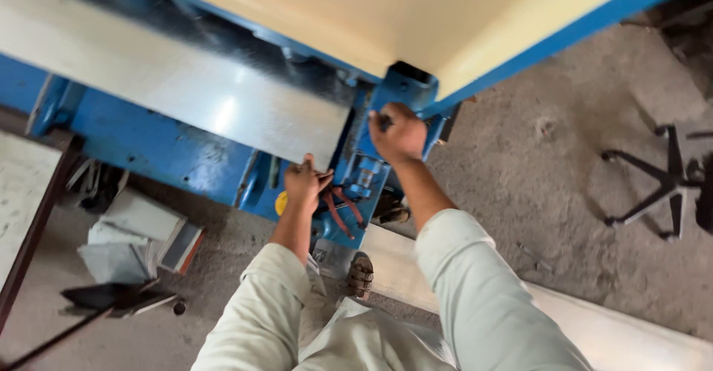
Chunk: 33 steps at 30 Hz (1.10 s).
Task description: The person operates a blue metal bending machine to fold long, rectangular metal sheets. They repeatedly insert a sheet into the machine, pull a lever to bend the edge, and then remove the sheet to place it on the floor before retrieving another.
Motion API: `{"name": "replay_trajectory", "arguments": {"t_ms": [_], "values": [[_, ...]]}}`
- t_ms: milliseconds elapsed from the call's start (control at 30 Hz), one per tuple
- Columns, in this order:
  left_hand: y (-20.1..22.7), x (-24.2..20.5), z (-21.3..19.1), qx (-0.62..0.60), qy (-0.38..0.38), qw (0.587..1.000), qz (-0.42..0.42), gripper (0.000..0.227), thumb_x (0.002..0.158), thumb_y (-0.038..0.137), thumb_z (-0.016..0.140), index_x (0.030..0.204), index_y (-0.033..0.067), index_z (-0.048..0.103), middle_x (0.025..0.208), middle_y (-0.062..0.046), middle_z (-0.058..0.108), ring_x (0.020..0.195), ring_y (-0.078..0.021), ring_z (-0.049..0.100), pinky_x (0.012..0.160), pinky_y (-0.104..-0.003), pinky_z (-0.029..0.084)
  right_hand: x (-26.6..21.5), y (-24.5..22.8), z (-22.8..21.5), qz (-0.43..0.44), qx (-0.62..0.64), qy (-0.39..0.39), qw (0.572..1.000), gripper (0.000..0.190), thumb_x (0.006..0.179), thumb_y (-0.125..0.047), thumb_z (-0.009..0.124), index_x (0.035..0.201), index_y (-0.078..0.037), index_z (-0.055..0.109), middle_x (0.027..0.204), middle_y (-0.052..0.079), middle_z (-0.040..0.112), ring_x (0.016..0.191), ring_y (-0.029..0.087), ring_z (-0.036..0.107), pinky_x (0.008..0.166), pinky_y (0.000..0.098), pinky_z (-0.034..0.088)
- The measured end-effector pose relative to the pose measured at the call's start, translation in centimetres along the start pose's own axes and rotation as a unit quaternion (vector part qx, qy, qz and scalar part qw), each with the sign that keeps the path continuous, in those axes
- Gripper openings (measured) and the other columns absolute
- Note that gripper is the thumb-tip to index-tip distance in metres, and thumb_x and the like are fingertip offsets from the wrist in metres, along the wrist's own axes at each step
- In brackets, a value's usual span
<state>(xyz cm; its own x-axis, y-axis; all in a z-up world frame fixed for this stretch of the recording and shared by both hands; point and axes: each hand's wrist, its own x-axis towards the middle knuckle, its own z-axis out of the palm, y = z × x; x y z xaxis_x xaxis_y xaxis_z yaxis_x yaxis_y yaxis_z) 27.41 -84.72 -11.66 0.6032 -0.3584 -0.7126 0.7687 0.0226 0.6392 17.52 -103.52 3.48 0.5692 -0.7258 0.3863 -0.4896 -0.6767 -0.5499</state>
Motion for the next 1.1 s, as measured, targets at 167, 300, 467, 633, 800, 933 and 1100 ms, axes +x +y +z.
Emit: {"name": "replay_trajectory", "arguments": {"t_ms": [167, 300, 467, 633, 800, 933, 1100], "values": [[-0.3, 0.0, 0.1, -0.006, -0.017, 1.000, 0.001, 0.036, 0.104, 0.025, 0.056, 0.115, -0.0060, 0.043, 0.099, -0.021, 0.061, 0.082, -0.0355, 0.074, 0.076, -0.051, 0.066, -0.1, 0.4, 0.3, -0.015, -0.014, -0.013, 1.000, 0.033, 0.086, -0.023, 0.081, 0.069, -0.010, 0.057, 0.071, 0.009, 0.061, 0.062, 0.031, 0.060, 0.055, 0.0437, 0.047], [0.9, -1.1, 0.5, 0.013, -0.021, 1.000, -0.005, 0.037, 0.104, 0.026, 0.055, 0.119, -0.0069, 0.047, 0.105, -0.022, 0.067, 0.085, -0.0336, 0.074, 0.078, -0.049, 0.066, -0.1, 0.5, 0.7, -0.015, -0.009, -0.026, 1.000, 0.037, 0.087, -0.019, 0.082, 0.066, -0.010, 0.054, 0.065, 0.006, 0.058, 0.058, 0.027, 0.057, 0.053, 0.0417, 0.045], [1.5, -1.5, 0.8, 0.003, -0.033, 0.999, -0.010, 0.039, 0.105, 0.027, 0.054, 0.122, -0.0072, 0.044, 0.107, -0.022, 0.067, 0.087, -0.0342, 0.075, 0.080, -0.050, 0.065, -0.3, 0.5, 0.7, -0.010, -0.010, -0.031, 0.999, 0.036, 0.088, -0.019, 0.081, 0.067, -0.010, 0.053, 0.066, 0.005, 0.058, 0.059, 0.026, 0.057, 0.053, 0.0411, 0.045], [2.0, -2.0, 0.9, 0.004, -0.041, 0.999, -0.004, 0.038, 0.104, 0.025, 0.051, 0.128, -0.0034, 0.043, 0.114, -0.022, 0.066, 0.090, -0.0357, 0.075, 0.080, -0.050, 0.065, -0.2, 0.1, 0.5, -0.008, -0.009, -0.031, 0.999, 0.036, 0.088, -0.019, 0.081, 0.067, -0.010, 0.053, 0.064, 0.005, 0.057, 0.058, 0.025, 0.056, 0.053, 0.0407, 0.045], [2.2, -2.2, 1.1, 0.010, -0.027, 0.999, -0.014, 0.037, 0.105, 0.023, 0.050, 0.129, -0.0040, 0.040, 0.120, -0.024, 0.063, 0.094, -0.0383, 0.075, 0.082, -0.051, 0.065, -0.1, 0.2, 0.4, 0.001, -0.007, -0.034, 0.999, 0.036, 0.088, -0.019, 0.081, 0.067, -0.010, 0.053, 0.064, 0.005, 0.057, 0.056, 0.025, 0.055, 0.052, 0.0407, 0.044], [2.1, -2.2, 1.1, 0.017, -0.024, 1.000, -0.010, 0.036, 0.105, 0.021, 0.049, 0.130, -0.0044, 0.040, 0.122, -0.023, 0.062, 0.096, -0.0388, 0.075, 0.082, -0.051, 0.065, -0.2, 0.6, 0.5, -0.015, 0.000, -0.027, 1.000, 0.035, 0.088, -0.019, 0.081, 0.068, -0.010, 0.053, 0.065, 0.005, 0.057, 0.057, 0.025, 0.056, 0.052, 0.0402, 0.044], [2.1, -2.3, 1.1, 0.008, -0.030, 1.000, -0.002, 0.036, 0.104, 0.020, 0.048, 0.131, -0.0024, 0.039, 0.123, -0.021, 0.061, 0.095, -0.0381, 0.074, 0.083, -0.051, 0.064, -0.2, 0.6, 0.5, -0.008, 0.011, -0.027, 1.000, 0.037, 0.088, -0.020, 0.081, 0.067, -0.010, 0.053, 0.065, 0.005, 0.056, 0.057, 0.025, 0.056, 0.052, 0.0394, 0.045]]}}
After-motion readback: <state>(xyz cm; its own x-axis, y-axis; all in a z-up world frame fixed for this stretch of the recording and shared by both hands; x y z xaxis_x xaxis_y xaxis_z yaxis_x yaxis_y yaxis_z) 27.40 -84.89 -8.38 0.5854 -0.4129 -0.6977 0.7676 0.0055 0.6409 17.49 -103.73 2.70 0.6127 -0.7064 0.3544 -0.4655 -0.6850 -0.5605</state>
